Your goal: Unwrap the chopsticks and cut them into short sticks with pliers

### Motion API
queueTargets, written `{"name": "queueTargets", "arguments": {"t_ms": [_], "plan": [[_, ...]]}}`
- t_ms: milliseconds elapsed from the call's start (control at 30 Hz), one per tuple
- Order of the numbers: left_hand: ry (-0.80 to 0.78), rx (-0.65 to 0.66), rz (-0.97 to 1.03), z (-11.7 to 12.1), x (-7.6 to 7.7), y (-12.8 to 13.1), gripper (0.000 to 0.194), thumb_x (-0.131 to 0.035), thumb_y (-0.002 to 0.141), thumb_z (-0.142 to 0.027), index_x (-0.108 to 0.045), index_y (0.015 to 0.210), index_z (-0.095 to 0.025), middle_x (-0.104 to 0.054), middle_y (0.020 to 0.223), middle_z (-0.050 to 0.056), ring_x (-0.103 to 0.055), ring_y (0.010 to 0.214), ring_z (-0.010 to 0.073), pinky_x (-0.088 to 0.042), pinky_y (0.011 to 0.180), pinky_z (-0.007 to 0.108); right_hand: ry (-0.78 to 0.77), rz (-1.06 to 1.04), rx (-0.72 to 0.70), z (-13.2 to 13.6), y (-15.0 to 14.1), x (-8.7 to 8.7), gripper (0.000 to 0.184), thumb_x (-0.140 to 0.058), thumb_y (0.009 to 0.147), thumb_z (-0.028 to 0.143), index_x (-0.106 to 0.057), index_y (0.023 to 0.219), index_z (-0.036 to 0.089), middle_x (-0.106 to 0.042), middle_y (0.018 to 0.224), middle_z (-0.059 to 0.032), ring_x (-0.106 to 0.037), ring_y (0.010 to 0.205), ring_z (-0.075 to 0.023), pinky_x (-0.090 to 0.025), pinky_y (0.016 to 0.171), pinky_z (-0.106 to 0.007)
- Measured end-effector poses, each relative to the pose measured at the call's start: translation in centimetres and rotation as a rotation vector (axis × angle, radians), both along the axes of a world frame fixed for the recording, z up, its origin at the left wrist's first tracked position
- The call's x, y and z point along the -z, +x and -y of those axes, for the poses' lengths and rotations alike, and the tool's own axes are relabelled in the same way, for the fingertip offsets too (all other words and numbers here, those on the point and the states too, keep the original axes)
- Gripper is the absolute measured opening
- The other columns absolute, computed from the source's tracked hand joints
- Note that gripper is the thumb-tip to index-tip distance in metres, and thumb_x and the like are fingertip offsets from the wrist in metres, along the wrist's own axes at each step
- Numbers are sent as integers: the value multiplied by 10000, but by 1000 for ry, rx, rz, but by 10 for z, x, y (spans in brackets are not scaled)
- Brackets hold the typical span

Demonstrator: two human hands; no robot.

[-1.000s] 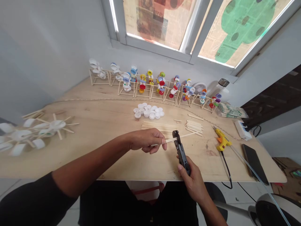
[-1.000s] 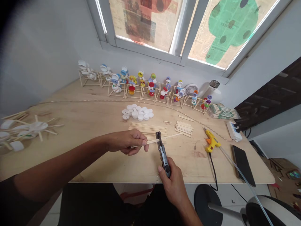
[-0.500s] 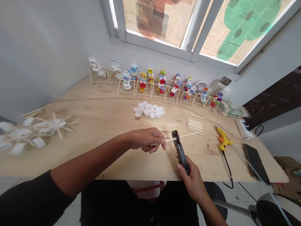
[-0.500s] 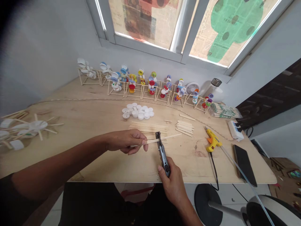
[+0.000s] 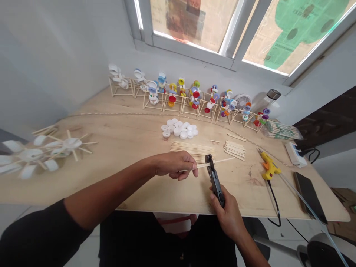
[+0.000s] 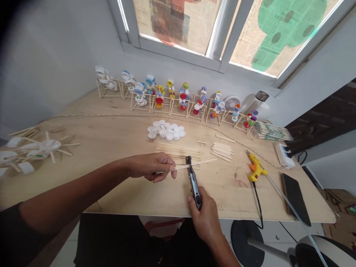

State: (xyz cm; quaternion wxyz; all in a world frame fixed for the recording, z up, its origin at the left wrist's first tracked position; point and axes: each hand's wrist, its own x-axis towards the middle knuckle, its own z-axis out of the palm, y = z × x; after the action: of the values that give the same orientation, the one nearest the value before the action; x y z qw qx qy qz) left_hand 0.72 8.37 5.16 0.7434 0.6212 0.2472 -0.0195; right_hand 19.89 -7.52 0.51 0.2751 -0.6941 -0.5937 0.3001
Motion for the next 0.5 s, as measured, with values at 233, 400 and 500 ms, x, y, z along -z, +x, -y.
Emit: {"name": "queueTargets", "arguments": {"t_ms": [233, 400, 500], "plan": [[9, 8, 10, -2, -1, -2, 361, -509, 795, -468, -587, 839, -119, -446, 419, -64, -241, 332, 46, -174, 343, 184, 5, 29, 0, -1, -1, 3, 270, -434, 859, 390, -569, 906, 161, -638, 756, -32, -577, 641, -162, -427, 588, -247], [18, 1, 11, -2, -5, -3, 371, -505, 798, -475, -590, 841, -117, -439, 418, -66, -247, 337, 48, -175, 345, 183, 15, 43, 9, -3, -3, 3, 246, -431, 861, 389, -551, 849, 175, -589, 679, -7, -528, 574, -148, -398, 539, -239], [25, -1, 15, -2, -5, -4, 376, -500, 802, -479, -593, 855, -118, -445, 427, -63, -255, 348, 49, -183, 350, 180, 12, 44, 9, -3, -3, 4, 257, -428, 864, 402, -545, 822, 177, -562, 643, 0, -511, 556, -149, -389, 531, -241]]}}
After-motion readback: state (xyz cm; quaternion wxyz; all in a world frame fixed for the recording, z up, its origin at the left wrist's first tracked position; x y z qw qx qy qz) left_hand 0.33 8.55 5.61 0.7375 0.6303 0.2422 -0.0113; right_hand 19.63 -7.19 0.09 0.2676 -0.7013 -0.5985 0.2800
